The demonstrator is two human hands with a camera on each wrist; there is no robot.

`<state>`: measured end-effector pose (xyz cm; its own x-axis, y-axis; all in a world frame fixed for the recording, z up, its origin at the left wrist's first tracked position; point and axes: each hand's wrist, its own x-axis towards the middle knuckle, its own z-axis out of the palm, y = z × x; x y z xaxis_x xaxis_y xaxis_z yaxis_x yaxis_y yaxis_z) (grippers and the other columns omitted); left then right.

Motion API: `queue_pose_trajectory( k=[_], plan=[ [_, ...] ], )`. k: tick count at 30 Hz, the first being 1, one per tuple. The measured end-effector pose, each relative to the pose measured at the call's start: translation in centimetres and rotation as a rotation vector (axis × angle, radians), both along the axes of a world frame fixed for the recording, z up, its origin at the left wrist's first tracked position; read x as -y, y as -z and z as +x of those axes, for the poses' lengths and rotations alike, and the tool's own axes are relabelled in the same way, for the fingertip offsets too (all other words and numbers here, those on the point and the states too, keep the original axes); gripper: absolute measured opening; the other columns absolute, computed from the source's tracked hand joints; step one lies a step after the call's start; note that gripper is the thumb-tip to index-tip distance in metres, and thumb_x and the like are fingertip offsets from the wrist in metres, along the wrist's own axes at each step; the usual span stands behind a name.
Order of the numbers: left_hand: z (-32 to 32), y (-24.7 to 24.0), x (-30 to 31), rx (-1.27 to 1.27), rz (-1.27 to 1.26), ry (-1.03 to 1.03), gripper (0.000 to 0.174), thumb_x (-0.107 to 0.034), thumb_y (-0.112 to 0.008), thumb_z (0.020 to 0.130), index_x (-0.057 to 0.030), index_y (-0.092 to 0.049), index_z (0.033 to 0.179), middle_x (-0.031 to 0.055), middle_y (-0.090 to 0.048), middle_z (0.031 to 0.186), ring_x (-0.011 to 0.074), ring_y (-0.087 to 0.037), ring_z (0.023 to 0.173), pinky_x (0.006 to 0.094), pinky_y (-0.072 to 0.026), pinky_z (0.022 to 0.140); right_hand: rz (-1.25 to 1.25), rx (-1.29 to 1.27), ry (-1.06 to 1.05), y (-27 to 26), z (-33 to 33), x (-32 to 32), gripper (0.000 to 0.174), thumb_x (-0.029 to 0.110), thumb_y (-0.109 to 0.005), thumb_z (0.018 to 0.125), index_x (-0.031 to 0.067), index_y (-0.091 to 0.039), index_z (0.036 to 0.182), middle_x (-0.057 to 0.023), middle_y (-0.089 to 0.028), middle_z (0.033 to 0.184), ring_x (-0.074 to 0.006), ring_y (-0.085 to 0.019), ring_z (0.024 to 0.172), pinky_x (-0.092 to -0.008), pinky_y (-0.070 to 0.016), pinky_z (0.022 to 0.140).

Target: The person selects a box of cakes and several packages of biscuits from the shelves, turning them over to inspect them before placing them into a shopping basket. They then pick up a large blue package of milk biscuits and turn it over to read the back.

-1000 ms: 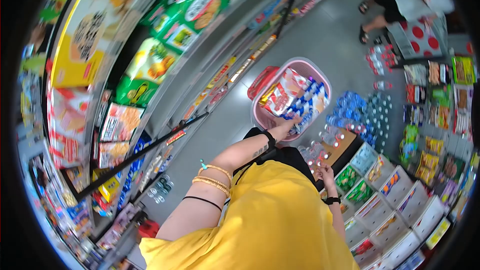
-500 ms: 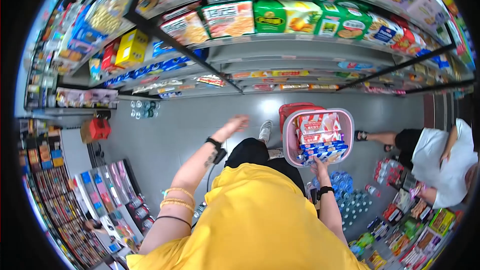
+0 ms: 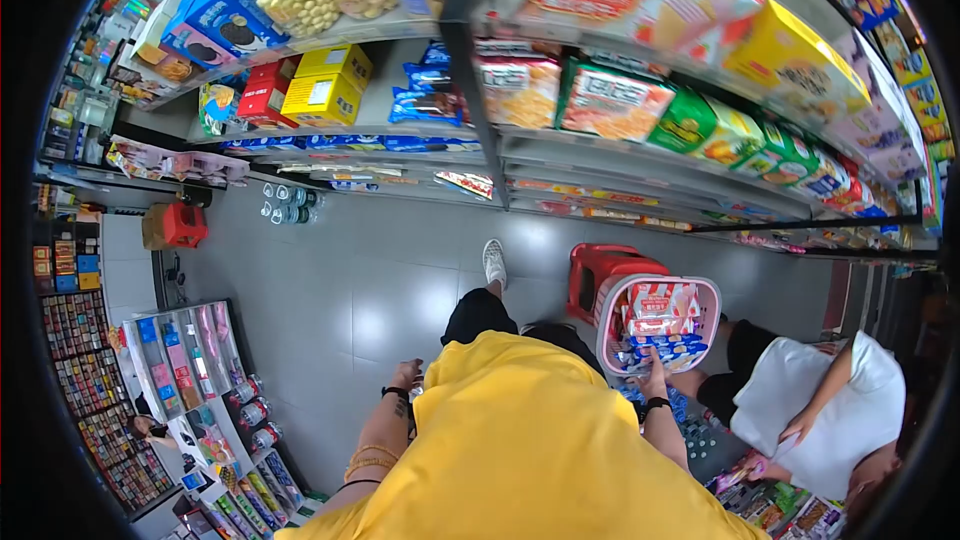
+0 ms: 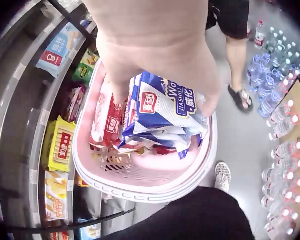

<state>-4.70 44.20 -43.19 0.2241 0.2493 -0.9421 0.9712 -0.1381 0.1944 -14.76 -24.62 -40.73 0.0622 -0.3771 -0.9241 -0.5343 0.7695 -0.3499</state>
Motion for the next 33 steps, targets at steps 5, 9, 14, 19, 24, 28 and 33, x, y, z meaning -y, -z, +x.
queue_pose_trajectory(
  k=[5, 9, 14, 19, 24, 28, 33],
  plan=[
    [10.9, 3.6, -0.3, 0.115, -0.034, 0.067, 0.040, -0.033, -0.071, 0.093, -0.0017, -0.067, 0.117, 0.0072, -0.067, 0.088, 0.0193, -0.063, 0.073, 0.0342, -0.0502, 0.061, -0.595, -0.687, -0.160, 1.0, 2.5, -1.0, 0.082, 0.057, -0.080, 0.084, 0.0032, -0.052, 0.139, -0.0171, -0.066, 0.133, -0.0356, -0.065, 0.119, -0.0480, -0.0501, 0.107],
    [21.8, 3.6, -0.1, 0.302, 0.012, 0.145, 0.039, -0.035, -0.073, 0.092, -0.0013, -0.069, 0.111, 0.0066, -0.068, 0.081, 0.0172, -0.062, 0.069, 0.0345, -0.0506, 0.060, -0.869, -0.628, -0.539, -3.3, 9.7, -5.0, 0.072, 0.048, -0.081, 0.084, -0.0058, -0.059, 0.127, -0.0238, -0.068, 0.125, -0.0343, -0.067, 0.114, -0.0455, -0.0523, 0.099],
    [31.2, 4.5, -0.5, 0.476, 0.046, 0.307, 0.040, -0.036, -0.075, 0.091, -0.0011, -0.070, 0.110, 0.0095, -0.073, 0.089, 0.0190, -0.069, 0.079, 0.0353, -0.0554, 0.073, -0.407, 0.035, -0.562, 1.1, 12.2, -4.6, 0.048, 0.024, -0.072, 0.090, 0.0058, -0.059, 0.133, -0.0068, -0.065, 0.101, -0.0160, -0.061, 0.079, -0.0326, -0.0515, 0.062],
    [33.6, 3.6, 1.0, 0.375, -0.002, 0.270, 0.040, -0.036, -0.074, 0.093, -0.0017, -0.069, 0.113, 0.0069, -0.072, 0.093, 0.0170, -0.068, 0.078, 0.0324, -0.0535, 0.065, -0.382, 0.015, -0.806, 2.1, 13.9, -6.8, 0.054, 0.018, -0.068, 0.093, 0.0035, -0.053, 0.143, -0.0059, -0.064, 0.091, -0.0152, -0.061, 0.076, -0.0328, -0.0487, 0.054],
    [30.9, 4.2, 1.0, 0.227, -0.123, 0.230, 0.040, -0.034, -0.070, 0.096, -0.0052, -0.064, 0.123, 0.0044, -0.070, 0.100, 0.0144, -0.066, 0.080, 0.0296, -0.0486, 0.063, -0.211, -0.054, -0.702, -0.6, 17.0, -8.7, 0.051, 0.014, -0.067, 0.094, 0.0040, -0.054, 0.143, -0.0047, -0.061, 0.084, -0.0138, -0.058, 0.069, -0.0322, -0.0464, 0.051],
    [28.7, 4.1, 0.4, 0.178, -0.106, 0.226, 0.035, -0.035, -0.069, 0.095, -0.0035, -0.072, 0.108, 0.0041, -0.070, 0.088, 0.0144, -0.066, 0.073, 0.0312, -0.0475, 0.056, -0.134, -0.005, -0.666, -0.4, 18.1, -8.3, 0.052, 0.023, -0.070, 0.091, 0.0087, -0.056, 0.140, -0.0018, -0.059, 0.087, -0.0145, -0.056, 0.073, -0.0315, -0.0455, 0.055],
    [29.9, 3.8, -0.7, 0.144, -0.129, 0.250, 0.030, -0.030, -0.074, 0.091, -0.0028, -0.071, 0.104, 0.0043, -0.069, 0.084, 0.0147, -0.064, 0.067, 0.0314, -0.0463, 0.054, -0.171, 0.009, -0.621, -1.6, 20.4, -8.7, 0.036, 0.016, -0.064, 0.094, 0.0072, -0.060, 0.129, 0.0004, -0.062, 0.087, -0.0108, -0.058, 0.072, -0.0286, -0.0485, 0.062]
  ],
)
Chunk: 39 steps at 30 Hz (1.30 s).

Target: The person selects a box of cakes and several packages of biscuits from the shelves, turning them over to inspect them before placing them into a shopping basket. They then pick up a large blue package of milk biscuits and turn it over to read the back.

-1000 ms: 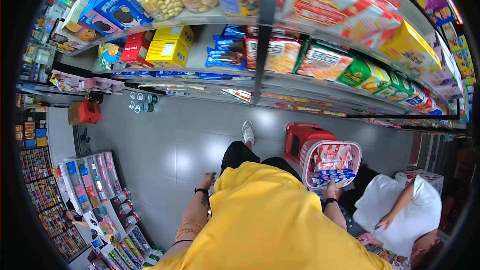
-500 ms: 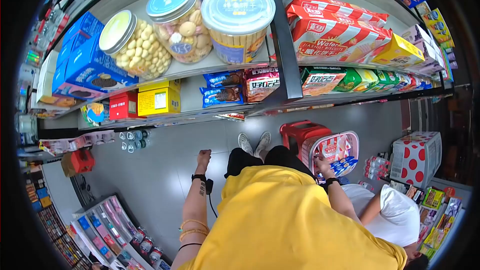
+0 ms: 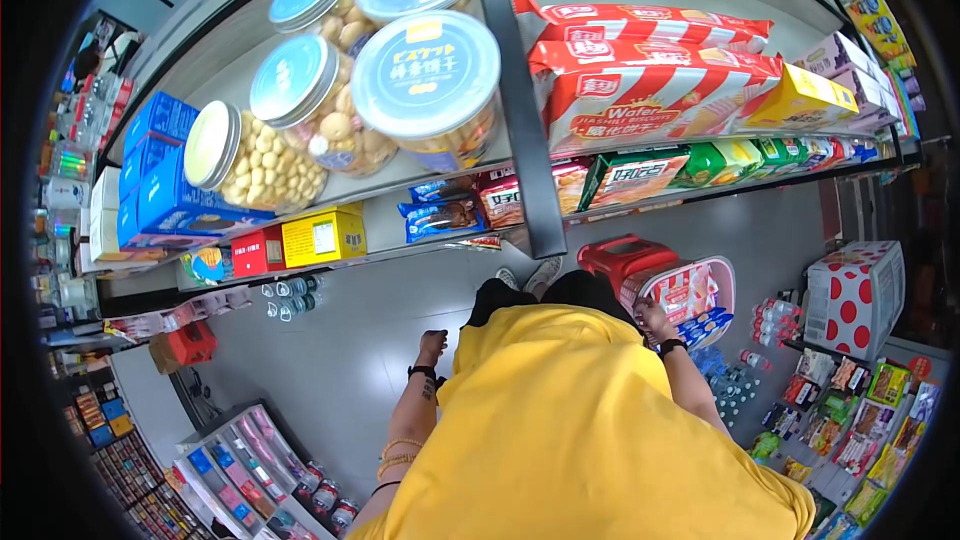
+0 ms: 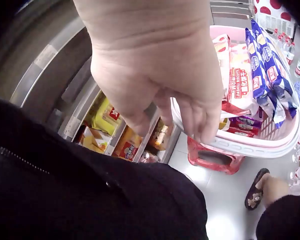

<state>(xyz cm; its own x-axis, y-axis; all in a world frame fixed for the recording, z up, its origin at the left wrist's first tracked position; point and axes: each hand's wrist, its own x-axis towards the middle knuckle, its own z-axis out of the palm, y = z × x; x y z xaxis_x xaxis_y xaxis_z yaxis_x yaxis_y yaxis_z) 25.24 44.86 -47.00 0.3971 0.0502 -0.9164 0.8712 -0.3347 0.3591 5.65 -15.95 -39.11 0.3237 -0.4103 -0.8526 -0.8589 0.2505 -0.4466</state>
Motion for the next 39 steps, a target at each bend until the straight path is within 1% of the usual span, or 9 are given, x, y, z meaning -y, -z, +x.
queue_pose_trajectory(
  k=[6, 9, 12, 14, 19, 21, 24, 32, 39],
  plan=[
    [5.7, 3.3, 2.0, 0.262, 0.092, 0.185, 0.033, -0.017, -0.084, 0.080, -0.0025, -0.071, 0.107, 0.0074, -0.073, 0.088, 0.0202, -0.070, 0.080, 0.0347, -0.0555, 0.069, 0.120, 0.139, -0.007, 3.6, -1.4, 1.0, 0.026, 0.018, -0.068, 0.094, 0.0095, -0.061, 0.118, -0.0013, -0.060, 0.078, -0.0105, -0.052, 0.055, -0.0284, -0.0379, 0.045],
    [8.8, -0.3, 5.4, 0.358, 0.116, 0.255, 0.040, -0.009, -0.087, 0.074, -0.0032, -0.070, 0.109, 0.0091, -0.074, 0.091, 0.0223, -0.072, 0.085, 0.0358, -0.0574, 0.078, 0.040, 0.062, -0.035, -0.2, 2.0, 1.2, 0.030, 0.013, -0.068, 0.092, 0.0057, -0.063, 0.121, -0.0043, -0.066, 0.085, -0.0145, -0.058, 0.062, -0.0294, -0.0455, 0.052],
    [11.0, -3.1, 8.2, 0.392, 0.080, 0.321, 0.046, -0.006, -0.089, 0.071, -0.0033, -0.069, 0.112, 0.0082, -0.075, 0.089, 0.0213, -0.072, 0.085, 0.0352, -0.0576, 0.079, -0.115, 0.527, -0.264, 2.4, 4.2, 4.0, 0.024, 0.016, -0.069, 0.091, -0.0006, -0.070, 0.109, -0.0050, -0.072, 0.092, -0.0169, -0.068, 0.072, -0.0337, -0.0527, 0.058],
    [11.4, -2.3, 8.7, 0.403, 0.046, 0.364, 0.047, -0.007, -0.090, 0.071, -0.0035, -0.069, 0.113, 0.0073, -0.075, 0.087, 0.0203, -0.073, 0.085, 0.0345, -0.0576, 0.078, -0.092, 0.243, -0.527, -8.5, 10.3, 3.2, 0.026, 0.003, -0.064, 0.095, -0.0049, -0.070, 0.118, -0.0084, -0.075, 0.104, -0.0181, -0.072, 0.095, -0.0323, -0.0570, 0.090],
    [10.9, -4.9, 9.5, 0.438, 0.094, 0.425, 0.028, -0.025, -0.087, 0.080, -0.0068, -0.077, 0.098, 0.0055, -0.079, 0.087, 0.0141, -0.073, 0.078, 0.0294, -0.0574, 0.076, -0.246, 0.778, -1.054, -35.9, 22.0, -5.3, 0.029, 0.016, -0.070, 0.097, 0.0012, -0.071, 0.122, -0.0140, -0.071, 0.109, -0.0286, -0.069, 0.100, -0.0373, -0.0540, 0.088],
    [10.1, -2.9, 8.7, 0.381, 0.010, 0.300, 0.028, -0.028, -0.086, 0.082, -0.0072, -0.077, 0.099, 0.0054, -0.079, 0.086, 0.0147, -0.073, 0.077, 0.0294, -0.0575, 0.076, -0.294, 0.915, -1.128, -44.0, 24.6, -8.2, 0.026, 0.014, -0.072, 0.094, 0.0011, -0.070, 0.116, -0.0132, -0.065, 0.095, -0.0304, -0.064, 0.088, -0.0385, -0.0524, 0.080],
    [8.4, -0.5, 7.4, 0.343, 0.035, 0.209, 0.028, -0.030, -0.083, 0.084, -0.0073, -0.077, 0.100, 0.0052, -0.079, 0.086, 0.0157, -0.074, 0.077, 0.0302, -0.0579, 0.077, -0.387, 1.226, -1.145, -51.5, 26.8, -10.9, 0.026, 0.012, -0.074, 0.091, 0.0011, -0.072, 0.115, -0.0136, -0.070, 0.103, -0.0299, -0.067, 0.094, -0.0383, -0.0536, 0.083],
    [1.4, -2.0, 3.3, 0.383, 0.172, 0.177, 0.033, -0.024, -0.088, 0.076, -0.0080, -0.078, 0.103, 0.0072, -0.079, 0.087, 0.0195, -0.075, 0.080, 0.0335, -0.0594, 0.080, 0.946, 1.879, -0.916, -60.5, 30.3, -19.0, 0.040, 0.042, -0.060, 0.105, 0.0021, -0.058, 0.109, -0.0251, -0.074, 0.101, -0.0415, -0.068, 0.097, -0.0508, -0.0550, 0.087],
    [-3.9, -5.0, 0.9, 0.309, 0.338, 0.165, 0.045, -0.030, -0.094, 0.071, -0.0085, -0.077, 0.107, 0.0088, -0.079, 0.088, 0.0229, -0.076, 0.083, 0.0339, -0.0599, 0.083, 1.262, 1.859, -0.539, -60.3, 27.2, -24.4, 0.034, 0.040, -0.056, 0.106, 0.0065, -0.055, 0.110, -0.0240, -0.073, 0.106, -0.0419, -0.066, 0.103, -0.0565, -0.0520, 0.094]
  ],
)
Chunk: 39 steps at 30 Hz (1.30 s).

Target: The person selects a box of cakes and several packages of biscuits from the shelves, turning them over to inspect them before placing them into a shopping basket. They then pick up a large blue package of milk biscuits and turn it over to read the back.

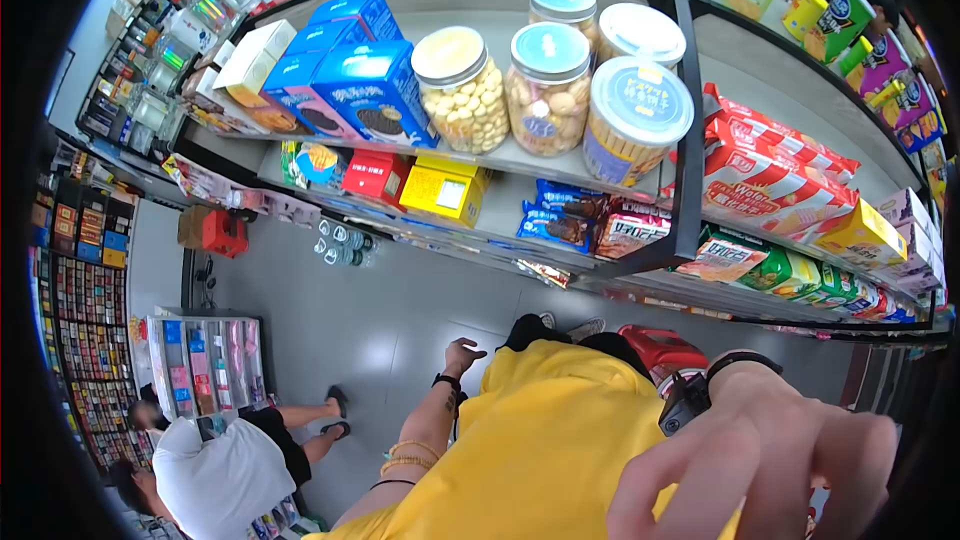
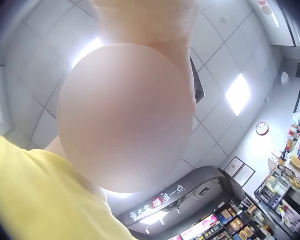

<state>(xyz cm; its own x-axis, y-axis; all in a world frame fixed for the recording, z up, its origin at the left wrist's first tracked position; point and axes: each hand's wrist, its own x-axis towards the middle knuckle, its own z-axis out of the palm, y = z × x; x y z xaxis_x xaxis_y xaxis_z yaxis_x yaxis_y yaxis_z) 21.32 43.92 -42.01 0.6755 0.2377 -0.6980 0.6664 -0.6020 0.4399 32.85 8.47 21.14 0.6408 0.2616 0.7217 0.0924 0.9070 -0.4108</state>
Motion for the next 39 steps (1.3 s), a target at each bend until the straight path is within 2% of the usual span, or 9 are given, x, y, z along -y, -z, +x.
queue_pose_trajectory(
  k=[6, 11, 15, 18, 19, 23, 27, 32, 39],
  plan=[
    [-2.2, 1.6, -1.1, -0.121, -0.110, -0.167, 0.043, -0.041, -0.080, 0.088, -0.0035, -0.074, 0.108, 0.0089, -0.080, 0.089, 0.0167, -0.077, 0.084, 0.0322, -0.0596, 0.082, 0.091, -0.065, 0.016, 0.5, -0.8, -1.9, 0.035, 0.042, -0.056, 0.105, 0.0077, -0.057, 0.110, -0.0275, -0.070, 0.111, -0.0428, -0.066, 0.105, -0.0556, -0.0529, 0.093],
    [-0.5, 4.7, -1.0, -0.138, -0.168, -0.086, 0.042, -0.038, -0.080, 0.087, -0.0030, -0.074, 0.110, 0.0108, -0.080, 0.095, 0.0192, -0.077, 0.088, 0.0326, -0.0598, 0.083, 0.075, -0.084, 0.038, 2.9, -1.0, -1.5, 0.036, 0.044, -0.057, 0.104, 0.0088, -0.058, 0.109, -0.0304, -0.067, 0.116, -0.0435, -0.067, 0.107, -0.0548, -0.0536, 0.092],
    [2.3, 5.3, 0.4, -0.045, -0.095, 0.146, 0.044, -0.033, -0.084, 0.082, -0.0052, -0.075, 0.114, 0.0130, -0.079, 0.098, 0.0238, -0.076, 0.093, 0.0350, -0.0601, 0.085, -0.685, -0.029, -0.016, 9.2, 0.8, 4.1, 0.038, 0.035, -0.070, 0.098, 0.0046, -0.063, 0.119, -0.0231, -0.067, 0.123, -0.0402, -0.063, 0.120, -0.0497, -0.0500, 0.101],
    [4.0, 4.7, 1.8, -0.003, -0.163, 0.247, 0.043, -0.020, -0.092, 0.071, -0.0089, -0.076, 0.110, 0.0133, -0.079, 0.095, 0.0251, -0.076, 0.088, 0.0372, -0.0608, 0.081, -1.280, -0.318, 0.150, 20.4, -2.3, 7.5, 0.043, 0.029, -0.076, 0.094, 0.0031, -0.064, 0.126, -0.0165, -0.065, 0.131, -0.0311, -0.063, 0.120, -0.0442, -0.0505, 0.100],
    [4.8, 4.5, 2.4, 0.010, -0.167, 0.311, 0.042, -0.019, -0.093, 0.070, -0.0091, -0.077, 0.108, 0.0125, -0.079, 0.093, 0.0241, -0.076, 0.084, 0.0372, -0.0609, 0.079, -1.521, -0.350, 0.352, 26.3, -4.8, 9.3, 0.038, 0.028, -0.074, 0.095, 0.0022, -0.066, 0.121, -0.0150, -0.069, 0.122, -0.0270, -0.066, 0.113, -0.0407, -0.0519, 0.096],
    [6.8, 5.4, 4.9, -0.026, -0.252, 0.482, 0.033, -0.017, -0.090, 0.076, -0.0088, -0.079, 0.105, 0.0085, -0.079, 0.084, 0.0196, -0.075, 0.077, 0.0337, -0.0595, 0.073, -1.757, -1.037, 0.467, 43.5, -18.3, 18.1, 0.035, 0.033, -0.068, 0.096, -0.0018, -0.071, 0.102, -0.0144, -0.073, 0.097, -0.0288, -0.071, 0.093, -0.0405, -0.0539, 0.082],
    [8.6, 8.6, 6.6, -0.121, -0.382, 0.532, 0.023, -0.014, -0.072, 0.093, -0.0002, -0.077, 0.110, 0.0106, -0.079, 0.086, 0.0183, -0.075, 0.074, 0.0287, -0.0582, 0.070, -1.951, -1.272, 0.649, 54.2, -35.7, 22.6, 0.035, 0.031, -0.065, 0.093, -0.0031, -0.072, 0.098, -0.0130, -0.072, 0.087, -0.0260, -0.069, 0.079, -0.0405, -0.0536, 0.077],
    [11.6, 6.1, 14.1, -0.165, -0.383, 0.477, 0.027, -0.019, -0.063, 0.100, 0.0049, -0.074, 0.105, 0.0113, -0.077, 0.085, 0.0177, -0.073, 0.071, 0.0275, -0.0573, 0.068, -1.037, -1.960, 0.691, 61.2, -49.2, 20.4, 0.028, 0.031, -0.069, 0.092, 0.0036, -0.075, 0.096, -0.0058, -0.071, 0.076, -0.0186, -0.069, 0.062, -0.0351, -0.0539, 0.056],
    [12.0, 4.6, 24.7, -0.075, -0.375, 0.639, 0.021, -0.019, -0.066, 0.099, 0.0008, -0.072, 0.102, 0.0072, -0.073, 0.085, 0.0171, -0.071, 0.073, 0.0302, -0.0575, 0.068, -0.711, -2.181, 0.843, 61.0, -53.3, 21.8, 0.023, 0.025, -0.067, 0.094, 0.0049, -0.068, 0.104, -0.0052, -0.071, 0.083, -0.0158, -0.071, 0.064, -0.0285, -0.0530, 0.051]
  ],
)
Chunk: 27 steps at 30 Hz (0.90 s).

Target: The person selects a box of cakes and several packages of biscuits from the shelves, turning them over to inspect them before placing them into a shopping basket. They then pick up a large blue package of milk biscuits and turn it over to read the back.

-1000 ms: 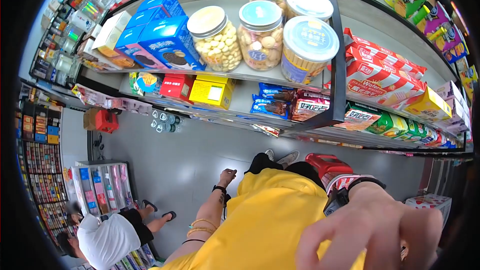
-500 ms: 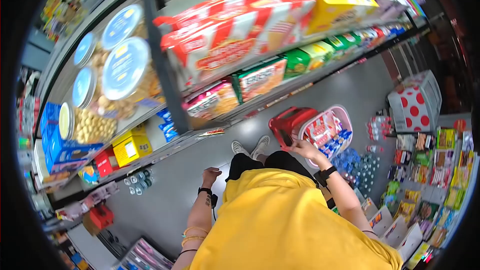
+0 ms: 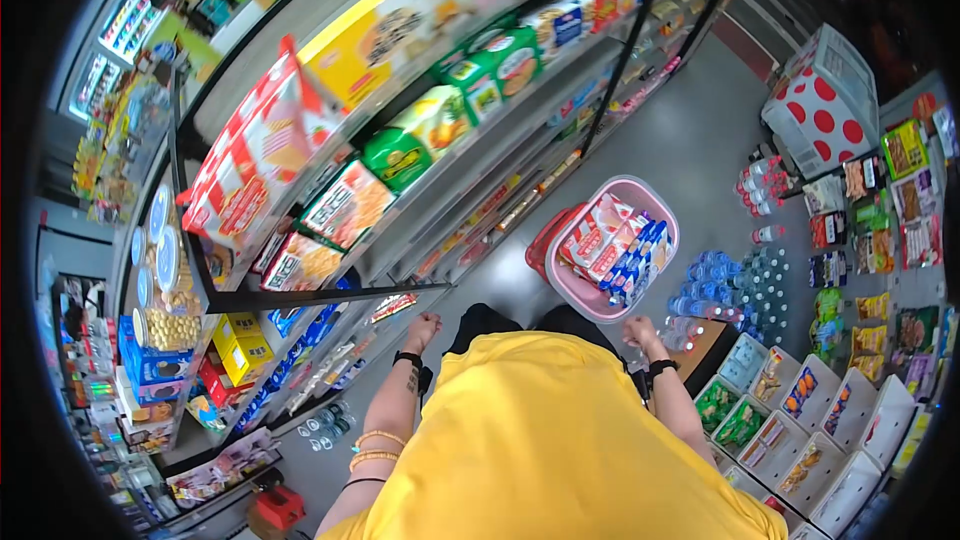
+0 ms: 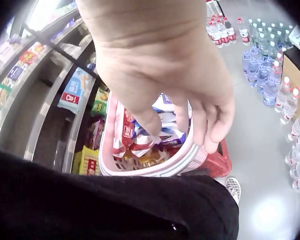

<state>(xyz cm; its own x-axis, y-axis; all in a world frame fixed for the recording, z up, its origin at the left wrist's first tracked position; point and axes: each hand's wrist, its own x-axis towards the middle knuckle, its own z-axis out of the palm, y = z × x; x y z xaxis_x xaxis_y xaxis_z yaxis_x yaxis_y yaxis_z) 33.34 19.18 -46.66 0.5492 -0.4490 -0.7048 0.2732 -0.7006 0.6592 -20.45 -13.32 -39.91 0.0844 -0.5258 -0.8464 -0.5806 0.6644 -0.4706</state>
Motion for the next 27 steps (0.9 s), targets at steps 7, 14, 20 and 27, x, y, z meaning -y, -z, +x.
queue_pose_trajectory(
  k=[7, 14, 20, 27],
  plan=[
    [-0.1, -7.8, 12.2, 0.124, -0.005, 0.448, 0.031, -0.024, -0.067, 0.099, 0.0015, -0.066, 0.117, 0.0071, -0.075, 0.102, 0.0148, -0.069, 0.093, 0.0309, -0.0544, 0.083, -0.126, 0.379, 0.291, 9.5, -3.4, 3.3, 0.018, 0.017, -0.067, 0.091, 0.0046, -0.067, 0.105, -0.0048, -0.067, 0.074, -0.0142, -0.063, 0.056, -0.0291, -0.0459, 0.045],
    [-3.0, -17.2, 27.0, 0.380, -0.119, 0.626, 0.044, -0.022, -0.069, 0.098, 0.0009, -0.061, 0.134, 0.0140, -0.074, 0.115, 0.0222, -0.070, 0.108, 0.0347, -0.0530, 0.097, 0.073, 0.241, 0.466, 7.1, -3.1, -2.3, 0.029, 0.022, -0.068, 0.092, 0.0093, -0.065, 0.118, -0.0040, -0.071, 0.089, -0.0153, -0.069, 0.069, -0.0271, -0.0503, 0.059],
    [-2.5, -15.5, 41.0, 0.359, -0.299, 0.671, 0.054, -0.023, -0.069, 0.098, 0.0042, -0.055, 0.142, 0.0174, -0.064, 0.132, 0.0293, -0.064, 0.122, 0.0382, -0.0485, 0.106, 0.086, 0.165, 0.660, 8.7, -6.1, -9.3, 0.026, 0.024, -0.065, 0.093, 0.0093, -0.064, 0.115, -0.0084, -0.071, 0.091, -0.0195, -0.071, 0.070, -0.0313, -0.0540, 0.059],
    [-2.6, -10.2, 55.9, 0.190, -0.391, 0.375, 0.069, -0.026, -0.070, 0.099, 0.0070, -0.041, 0.153, 0.0230, -0.049, 0.149, 0.0301, -0.051, 0.137, 0.0392, -0.0437, 0.111, 0.157, -0.012, 0.933, 4.8, -5.1, -14.3, 0.025, 0.022, -0.062, 0.096, 0.0085, -0.065, 0.118, -0.0104, -0.072, 0.090, -0.0222, -0.072, 0.066, -0.0308, -0.0531, 0.054]
  ],
)
